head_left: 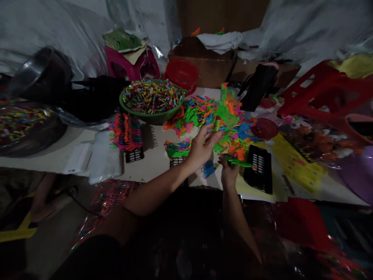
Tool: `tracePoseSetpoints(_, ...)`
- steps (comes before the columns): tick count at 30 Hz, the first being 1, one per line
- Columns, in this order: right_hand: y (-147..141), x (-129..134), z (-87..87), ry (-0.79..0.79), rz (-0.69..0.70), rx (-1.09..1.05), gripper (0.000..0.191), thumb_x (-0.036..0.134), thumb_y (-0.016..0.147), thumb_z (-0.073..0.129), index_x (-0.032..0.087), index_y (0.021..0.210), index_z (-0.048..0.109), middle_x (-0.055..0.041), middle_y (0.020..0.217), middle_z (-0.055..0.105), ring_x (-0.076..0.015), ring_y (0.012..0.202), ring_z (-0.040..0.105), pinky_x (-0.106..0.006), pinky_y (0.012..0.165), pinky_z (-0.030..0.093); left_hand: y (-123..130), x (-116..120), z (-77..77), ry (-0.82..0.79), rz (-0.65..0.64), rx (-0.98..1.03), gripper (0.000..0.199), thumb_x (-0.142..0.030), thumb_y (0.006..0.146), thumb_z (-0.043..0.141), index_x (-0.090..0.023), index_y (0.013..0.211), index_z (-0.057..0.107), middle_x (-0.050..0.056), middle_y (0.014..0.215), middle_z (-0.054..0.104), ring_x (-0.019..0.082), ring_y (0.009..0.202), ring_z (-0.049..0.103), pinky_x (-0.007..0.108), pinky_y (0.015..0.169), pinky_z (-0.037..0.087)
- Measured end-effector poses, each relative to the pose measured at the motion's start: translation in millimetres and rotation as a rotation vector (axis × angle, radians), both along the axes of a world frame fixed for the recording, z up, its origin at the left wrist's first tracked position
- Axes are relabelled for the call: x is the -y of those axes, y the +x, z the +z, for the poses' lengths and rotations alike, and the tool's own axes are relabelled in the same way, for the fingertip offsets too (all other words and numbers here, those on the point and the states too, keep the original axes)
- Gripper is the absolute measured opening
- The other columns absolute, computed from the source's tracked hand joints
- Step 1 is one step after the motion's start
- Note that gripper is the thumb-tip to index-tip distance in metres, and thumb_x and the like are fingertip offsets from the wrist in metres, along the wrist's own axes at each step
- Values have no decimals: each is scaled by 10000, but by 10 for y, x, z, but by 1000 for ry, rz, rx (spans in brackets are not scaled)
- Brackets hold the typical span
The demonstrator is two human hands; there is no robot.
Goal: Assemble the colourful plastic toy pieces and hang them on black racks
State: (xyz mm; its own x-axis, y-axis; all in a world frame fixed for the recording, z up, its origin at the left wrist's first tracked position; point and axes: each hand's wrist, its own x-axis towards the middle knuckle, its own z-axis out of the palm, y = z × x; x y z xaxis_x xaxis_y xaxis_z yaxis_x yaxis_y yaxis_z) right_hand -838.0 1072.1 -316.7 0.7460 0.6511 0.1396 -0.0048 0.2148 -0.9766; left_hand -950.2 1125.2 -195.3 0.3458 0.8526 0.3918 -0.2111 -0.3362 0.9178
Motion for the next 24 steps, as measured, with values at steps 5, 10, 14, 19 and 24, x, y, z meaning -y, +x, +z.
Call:
tracePoseSetpoints(5,-483,3,-156,-96,319,300,239,315,656,607,164,840,619,-54,835,665,-187,800,607,-356,774,471,-1001,257,-143,42,235,-105,179,-295,698,649,-194,845,638,14,891,614,124,875,575,246,800,446)
tracePoseSetpoints(10,-802,-208,-313,-371,420,507,212,271,696,536,173,847,647,-78,862,685,-227,842,621,-336,750,471,-1619,164,-874,-82,552,-334,171,-294,646,672,-162,754,657,2,719,621,111,682,571,222,651,455)
tracePoseSetpoints(14,-733,-309,-310,-586,437,732,184,245,716,515,167,812,652,-86,792,687,-225,775,630,-285,670,453,-1607,105,-1238,-166,555,-499,157,-313,659,644,-156,668,639,-4,635,637,115,603,571,217,598,443)
tracePoseSetpoints(19,-610,-291,-265,-628,337,849,221,302,758,496,141,789,644,-108,782,681,-219,756,626,-274,667,434,-1485,-14,-1394,-118,504,-604,127,-298,694,615,-172,690,622,-5,676,655,123,639,593,216,610,440)
tracePoseSetpoints(24,-640,-326,-232,-657,355,901,223,234,748,489,157,892,641,-90,836,683,-212,798,620,-269,682,426,-1314,-29,-1404,-92,470,-588,94,-275,691,631,-183,703,618,6,729,672,128,674,614,224,648,460)
